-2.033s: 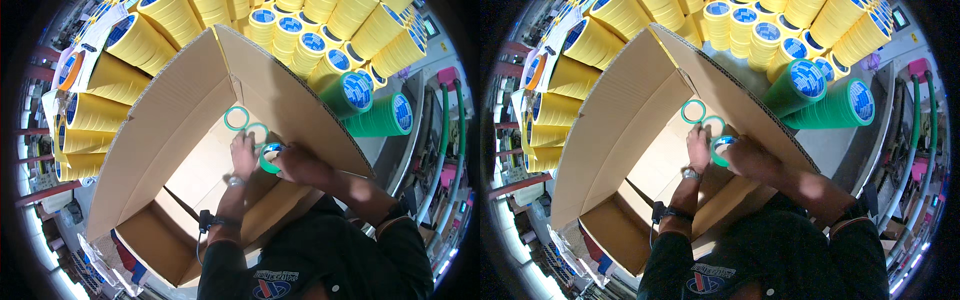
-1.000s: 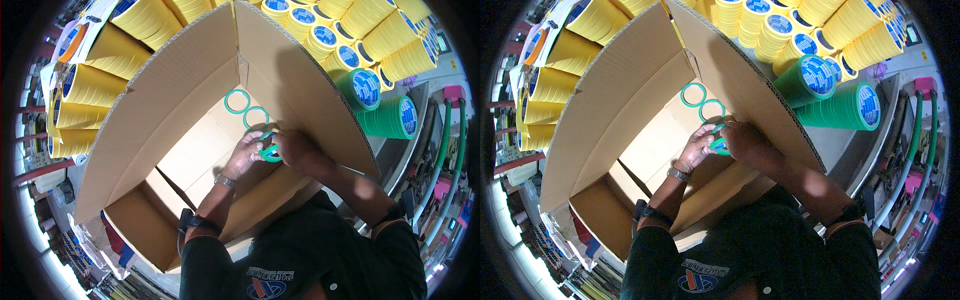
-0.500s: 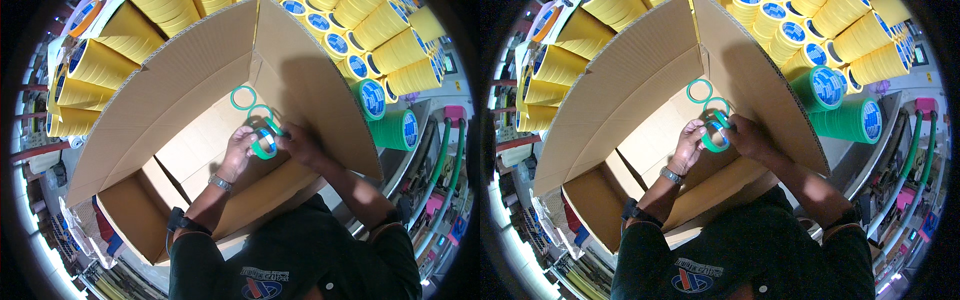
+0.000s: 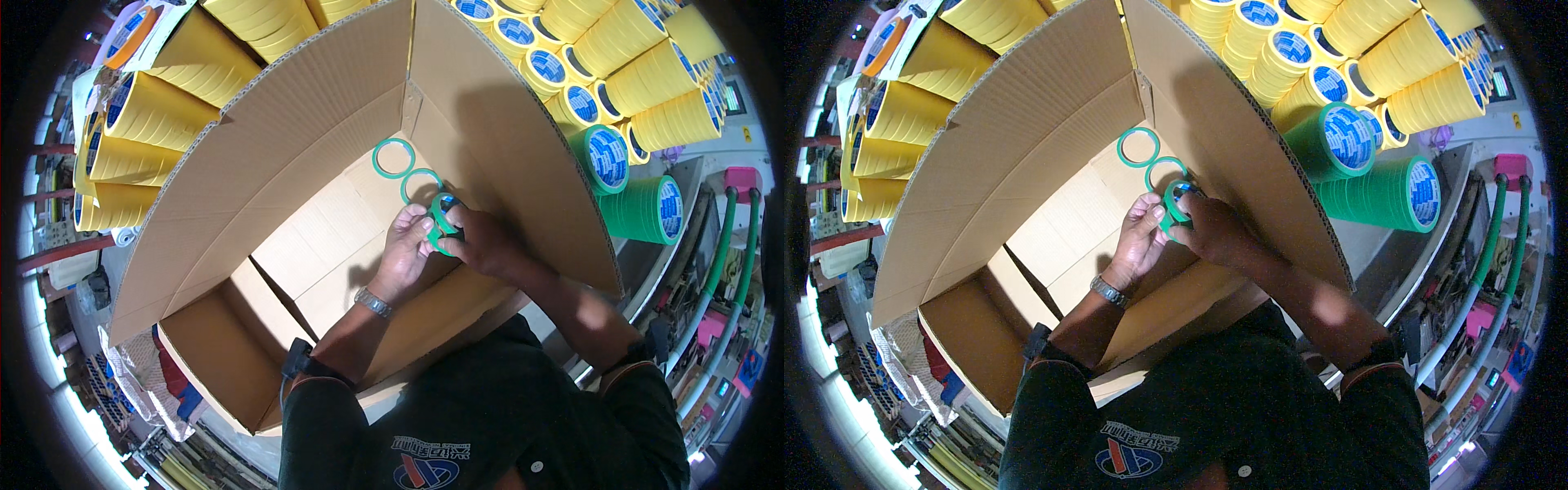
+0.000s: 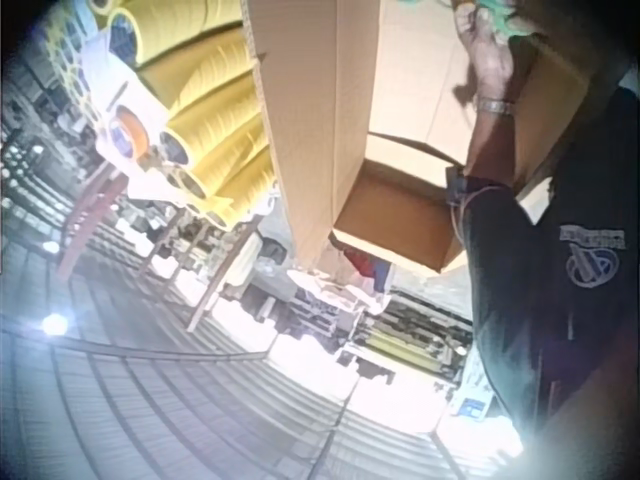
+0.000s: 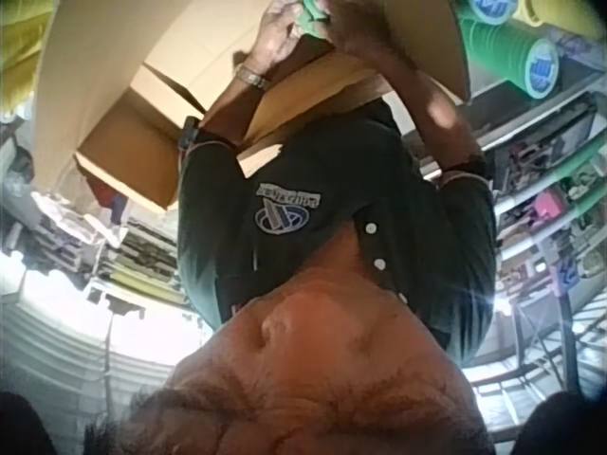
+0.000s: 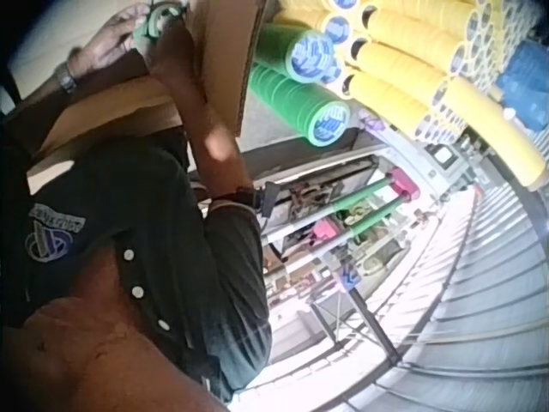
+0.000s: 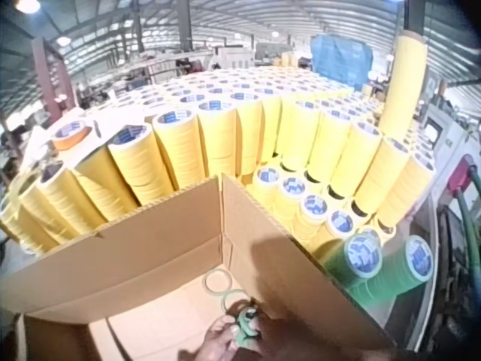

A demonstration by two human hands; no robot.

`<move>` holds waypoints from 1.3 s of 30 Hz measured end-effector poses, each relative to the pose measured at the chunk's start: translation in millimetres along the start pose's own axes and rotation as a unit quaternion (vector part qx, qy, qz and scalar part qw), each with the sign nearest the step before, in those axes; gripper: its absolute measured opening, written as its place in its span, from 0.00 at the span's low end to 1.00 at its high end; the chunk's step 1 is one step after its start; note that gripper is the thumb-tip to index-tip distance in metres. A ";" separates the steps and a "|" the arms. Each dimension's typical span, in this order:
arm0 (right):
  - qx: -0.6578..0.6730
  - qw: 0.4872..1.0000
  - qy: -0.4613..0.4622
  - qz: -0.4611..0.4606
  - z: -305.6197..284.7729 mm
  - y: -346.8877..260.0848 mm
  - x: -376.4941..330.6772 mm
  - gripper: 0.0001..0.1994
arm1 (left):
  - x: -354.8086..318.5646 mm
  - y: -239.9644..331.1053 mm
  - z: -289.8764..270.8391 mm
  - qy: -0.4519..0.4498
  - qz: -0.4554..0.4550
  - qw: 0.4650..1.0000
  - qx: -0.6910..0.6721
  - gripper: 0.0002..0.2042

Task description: The worker is sorting pink documents, retrieving green foam-covered tubes from a machine, and packing green tape rings into a cardboard box.

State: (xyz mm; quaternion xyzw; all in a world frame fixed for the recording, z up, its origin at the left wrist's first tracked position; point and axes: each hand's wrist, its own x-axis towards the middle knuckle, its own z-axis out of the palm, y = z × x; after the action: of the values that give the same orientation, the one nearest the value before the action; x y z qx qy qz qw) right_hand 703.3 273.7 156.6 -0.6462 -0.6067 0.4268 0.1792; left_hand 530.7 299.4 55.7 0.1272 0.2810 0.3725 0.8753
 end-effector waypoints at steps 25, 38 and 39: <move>-0.016 0.998 0.035 -0.043 -34.2 -28.6 -67.4 0.12 | -4.1 -40.6 -57.3 -0.068 0.278 0.593 0.753 0.30; -0.191 0.944 0.097 -0.249 -11.7 6.5 -55.5 0.11 | -1.2 -34.6 -57.7 -0.129 0.202 0.569 0.787 0.27; -0.204 0.952 0.081 -0.212 -14.9 0.6 -53.9 0.11 | -1.5 -31.9 -53.7 -0.125 0.201 0.570 0.787 0.27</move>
State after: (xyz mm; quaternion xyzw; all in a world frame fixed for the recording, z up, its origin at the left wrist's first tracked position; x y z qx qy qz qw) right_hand 720.6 227.3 182.7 -0.5579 -0.7874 0.1923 0.1781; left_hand 516.8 277.1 -1.0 0.8642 0.3178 0.1515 0.3593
